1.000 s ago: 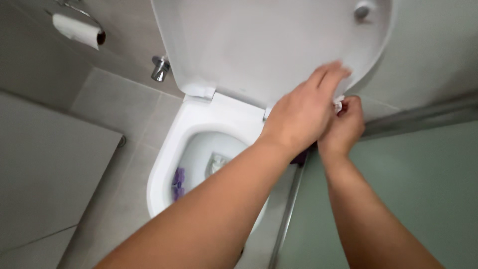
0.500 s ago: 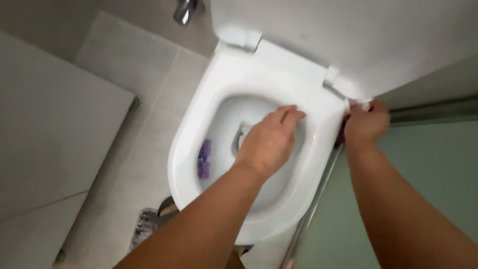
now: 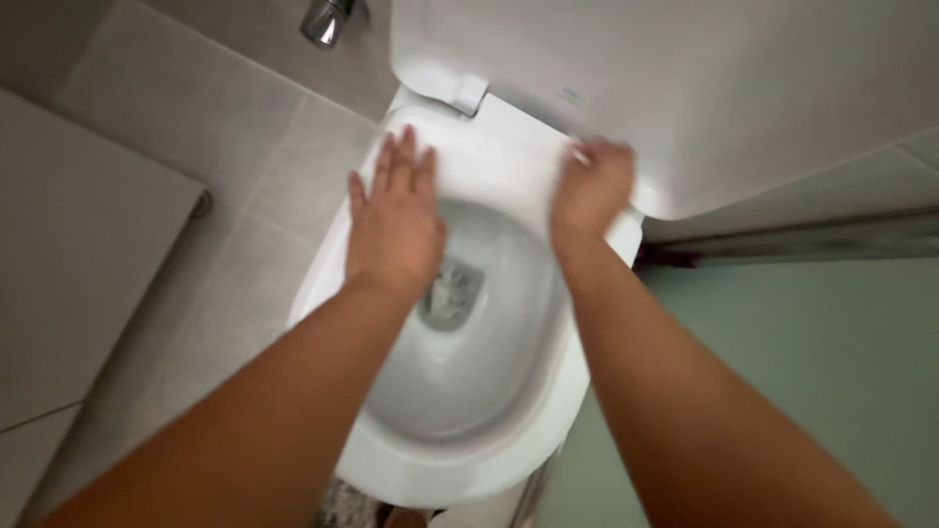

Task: The person wipes the toilet seat, lid, and rim using a white paper towel. They lift the lid to clean the underside and the rim, then close the lid and continue wiping the top surface.

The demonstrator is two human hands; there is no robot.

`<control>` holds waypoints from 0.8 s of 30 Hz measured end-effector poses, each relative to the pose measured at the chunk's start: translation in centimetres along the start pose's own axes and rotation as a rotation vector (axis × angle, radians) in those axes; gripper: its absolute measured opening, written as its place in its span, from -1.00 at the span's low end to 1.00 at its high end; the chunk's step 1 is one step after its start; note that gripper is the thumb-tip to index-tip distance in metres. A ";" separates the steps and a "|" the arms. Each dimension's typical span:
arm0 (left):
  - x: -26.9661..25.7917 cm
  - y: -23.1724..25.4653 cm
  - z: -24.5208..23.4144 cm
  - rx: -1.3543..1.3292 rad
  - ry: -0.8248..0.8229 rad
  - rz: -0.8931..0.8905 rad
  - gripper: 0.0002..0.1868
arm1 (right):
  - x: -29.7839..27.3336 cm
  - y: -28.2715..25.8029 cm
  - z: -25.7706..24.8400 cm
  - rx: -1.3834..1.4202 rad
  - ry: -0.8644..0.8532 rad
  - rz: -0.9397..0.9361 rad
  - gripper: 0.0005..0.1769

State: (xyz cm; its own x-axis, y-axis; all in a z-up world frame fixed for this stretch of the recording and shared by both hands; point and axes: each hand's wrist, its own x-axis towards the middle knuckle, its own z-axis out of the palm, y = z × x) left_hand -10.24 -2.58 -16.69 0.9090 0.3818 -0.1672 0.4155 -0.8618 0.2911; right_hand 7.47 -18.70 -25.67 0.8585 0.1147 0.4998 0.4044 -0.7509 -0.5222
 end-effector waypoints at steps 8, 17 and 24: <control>1.2 -1.1 0.8 0.110 -0.207 -0.091 0.19 | 2.4 -12.6 6.9 0.209 -0.410 -0.281 -0.75; 0.9 -4.5 -0.5 0.184 -0.272 0.036 0.03 | 2.7 -12.5 5.9 -0.012 -0.453 -0.696 -0.69; 1.0 -5.7 -3.4 0.184 -0.354 0.153 0.19 | 1.7 -12.0 12.1 -0.019 -0.266 -0.193 -0.91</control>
State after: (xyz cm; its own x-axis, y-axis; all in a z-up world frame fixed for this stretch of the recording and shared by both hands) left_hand -11.59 3.85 -15.30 0.8790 0.1337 -0.4578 0.2343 -0.9571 0.1704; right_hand 7.90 -1.61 -26.93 0.8197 0.4205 0.3889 0.5641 -0.7102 -0.4211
